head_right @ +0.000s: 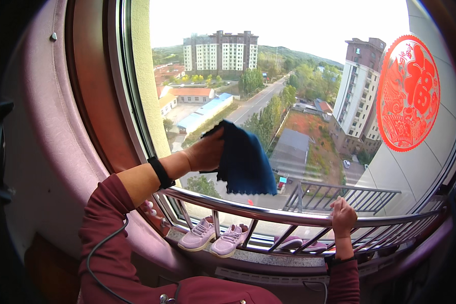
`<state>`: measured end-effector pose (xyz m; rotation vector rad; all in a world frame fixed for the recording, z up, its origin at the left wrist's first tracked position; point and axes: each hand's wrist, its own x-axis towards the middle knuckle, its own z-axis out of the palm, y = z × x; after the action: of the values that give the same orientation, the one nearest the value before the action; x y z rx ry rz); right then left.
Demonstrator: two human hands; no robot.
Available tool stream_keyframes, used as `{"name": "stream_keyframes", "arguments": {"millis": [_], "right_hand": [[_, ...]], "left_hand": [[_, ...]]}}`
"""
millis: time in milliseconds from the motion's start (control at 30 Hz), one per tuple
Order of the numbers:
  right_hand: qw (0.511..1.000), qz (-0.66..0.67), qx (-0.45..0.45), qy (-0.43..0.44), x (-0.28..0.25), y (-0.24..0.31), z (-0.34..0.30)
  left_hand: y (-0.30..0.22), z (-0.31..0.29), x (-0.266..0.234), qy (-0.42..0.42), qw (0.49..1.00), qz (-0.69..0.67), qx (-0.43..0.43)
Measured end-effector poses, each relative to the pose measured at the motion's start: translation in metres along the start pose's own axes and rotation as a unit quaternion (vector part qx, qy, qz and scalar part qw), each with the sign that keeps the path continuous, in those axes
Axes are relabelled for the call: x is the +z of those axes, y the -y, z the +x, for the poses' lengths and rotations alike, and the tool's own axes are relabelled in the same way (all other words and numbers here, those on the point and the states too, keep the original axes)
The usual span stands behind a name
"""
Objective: The person walks into a bedroom and wipes a large window with a dark cloth. They clean multiple sections of the glass using steady hand motions while holding the window frame for support.
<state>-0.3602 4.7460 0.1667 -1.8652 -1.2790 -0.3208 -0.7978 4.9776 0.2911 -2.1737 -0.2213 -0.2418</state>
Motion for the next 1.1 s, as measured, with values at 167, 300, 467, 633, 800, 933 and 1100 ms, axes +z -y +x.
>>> {"name": "stream_keyframes", "arguments": {"millis": [167, 300, 467, 633, 800, 933, 1100], "right_hand": [[1.0, -0.012, 0.004, -0.006, 0.0, 0.0, -0.001], [1.0, -0.011, 0.0, -0.006, 0.0, 0.0, 0.001], [1.0, -0.009, 0.004, -0.002, -0.001, 0.002, 0.0], [1.0, -0.015, 0.005, -0.006, -0.001, 0.003, 0.0], [1.0, -0.021, 0.004, -0.006, 0.0, 0.003, 0.001], [1.0, -0.02, 0.008, -0.005, 0.0, 0.003, 0.0], [1.0, -0.015, 0.013, 0.005, -0.002, 0.002, 0.0]], "left_hand": [[-0.013, -0.007, 0.005, 0.025, 0.989, 0.019, 0.141], [0.043, 0.007, -0.023, 0.053, 0.997, -0.04, 0.033], [0.14, 0.028, -0.087, -0.226, 0.951, 0.114, -0.179], [0.142, 0.049, -0.088, -0.356, 0.885, -0.067, -0.293], [0.058, 0.071, -0.047, -0.277, 0.929, -0.128, -0.209], [-0.017, 0.078, -0.034, -0.092, 0.984, -0.15, -0.027], [-0.024, 0.08, -0.034, 0.106, 0.989, 0.007, 0.1]]}}
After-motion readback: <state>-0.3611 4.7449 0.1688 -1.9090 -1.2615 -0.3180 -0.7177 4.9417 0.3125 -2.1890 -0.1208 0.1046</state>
